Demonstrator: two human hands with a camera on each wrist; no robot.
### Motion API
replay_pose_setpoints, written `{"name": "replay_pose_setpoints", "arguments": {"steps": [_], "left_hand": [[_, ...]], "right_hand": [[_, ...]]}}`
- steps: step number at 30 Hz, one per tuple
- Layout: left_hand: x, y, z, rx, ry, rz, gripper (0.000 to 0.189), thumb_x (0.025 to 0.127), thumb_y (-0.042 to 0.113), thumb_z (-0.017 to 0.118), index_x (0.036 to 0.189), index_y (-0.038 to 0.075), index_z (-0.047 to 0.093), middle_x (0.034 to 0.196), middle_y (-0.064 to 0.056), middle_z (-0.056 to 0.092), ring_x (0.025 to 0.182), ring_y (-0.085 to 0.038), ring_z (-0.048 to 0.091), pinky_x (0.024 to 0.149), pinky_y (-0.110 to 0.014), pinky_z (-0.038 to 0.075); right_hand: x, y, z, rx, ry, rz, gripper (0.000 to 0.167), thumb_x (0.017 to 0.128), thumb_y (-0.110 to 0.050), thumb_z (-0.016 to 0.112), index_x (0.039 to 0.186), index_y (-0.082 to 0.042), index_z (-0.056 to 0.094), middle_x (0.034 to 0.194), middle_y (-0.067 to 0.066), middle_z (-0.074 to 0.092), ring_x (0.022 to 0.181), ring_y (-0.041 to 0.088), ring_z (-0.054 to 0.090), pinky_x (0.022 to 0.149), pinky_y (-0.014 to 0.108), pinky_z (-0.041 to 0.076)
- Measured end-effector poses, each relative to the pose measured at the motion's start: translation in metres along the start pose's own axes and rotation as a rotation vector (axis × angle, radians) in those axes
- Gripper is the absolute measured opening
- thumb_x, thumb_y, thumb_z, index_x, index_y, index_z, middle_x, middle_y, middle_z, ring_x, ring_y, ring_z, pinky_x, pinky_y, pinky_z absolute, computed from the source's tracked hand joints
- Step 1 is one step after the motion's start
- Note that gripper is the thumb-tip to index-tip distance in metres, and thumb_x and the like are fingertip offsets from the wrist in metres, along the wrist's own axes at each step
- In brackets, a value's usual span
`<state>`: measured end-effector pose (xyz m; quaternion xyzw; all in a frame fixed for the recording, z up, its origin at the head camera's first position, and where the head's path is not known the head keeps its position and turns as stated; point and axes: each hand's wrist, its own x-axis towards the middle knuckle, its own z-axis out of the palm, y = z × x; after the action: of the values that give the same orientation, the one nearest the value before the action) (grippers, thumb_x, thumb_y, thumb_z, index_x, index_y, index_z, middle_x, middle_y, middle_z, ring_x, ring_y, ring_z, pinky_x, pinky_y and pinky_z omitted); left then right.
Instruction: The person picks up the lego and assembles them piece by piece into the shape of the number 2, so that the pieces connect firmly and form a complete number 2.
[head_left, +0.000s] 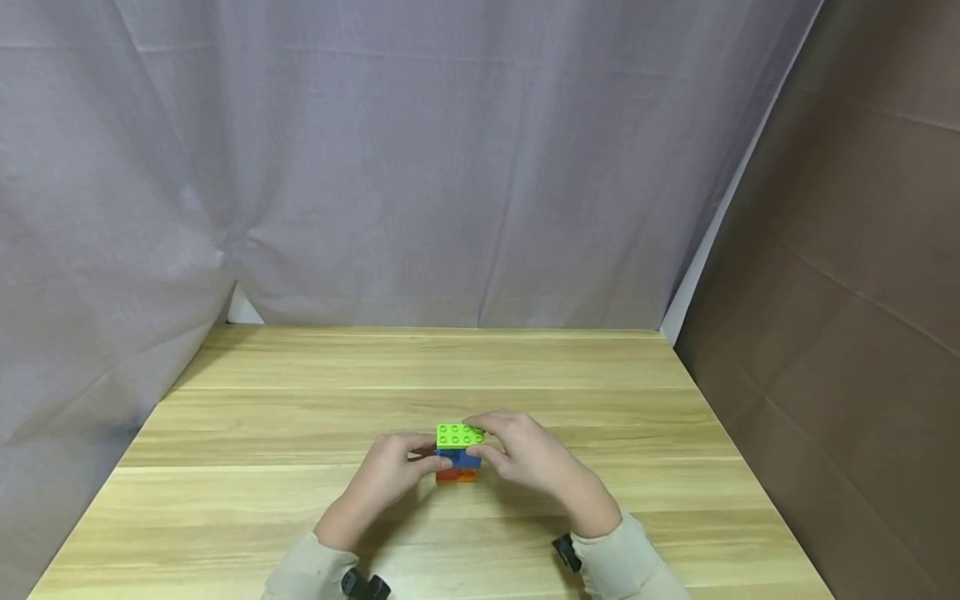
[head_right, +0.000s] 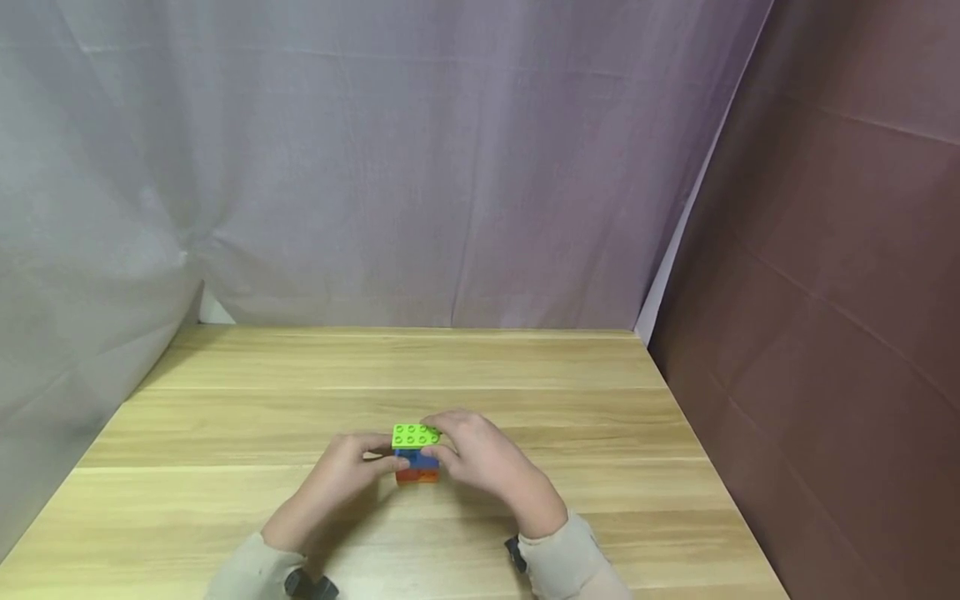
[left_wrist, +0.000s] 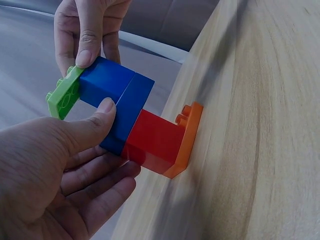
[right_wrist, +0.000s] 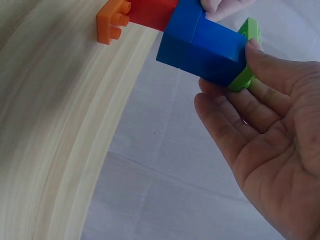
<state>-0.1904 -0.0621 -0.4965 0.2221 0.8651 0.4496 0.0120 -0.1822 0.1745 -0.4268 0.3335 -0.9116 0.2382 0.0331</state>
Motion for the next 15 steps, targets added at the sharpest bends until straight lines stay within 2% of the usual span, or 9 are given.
{"name": "replay_pose_setpoints", "arguments": {"steps": [15], "left_hand": [[-0.0002,0.0020,-0.0025,0.013,-0.006,0.005,0.032,0.089,0.041,0.075,0.115,0.022,0.076,0.116,0.005,0.073,0.103,-0.014,0.069,0.089,-0.035,0.058]], "right_hand": [[0.0039,0.0004,-0.0015,0.023,0.000,-0.007,0.038,0.093,-0.022,0.075,0.126,-0.006,0.067,0.120,0.006,0.071,0.111,0.019,0.067,0.094,0.034,0.056]]}}
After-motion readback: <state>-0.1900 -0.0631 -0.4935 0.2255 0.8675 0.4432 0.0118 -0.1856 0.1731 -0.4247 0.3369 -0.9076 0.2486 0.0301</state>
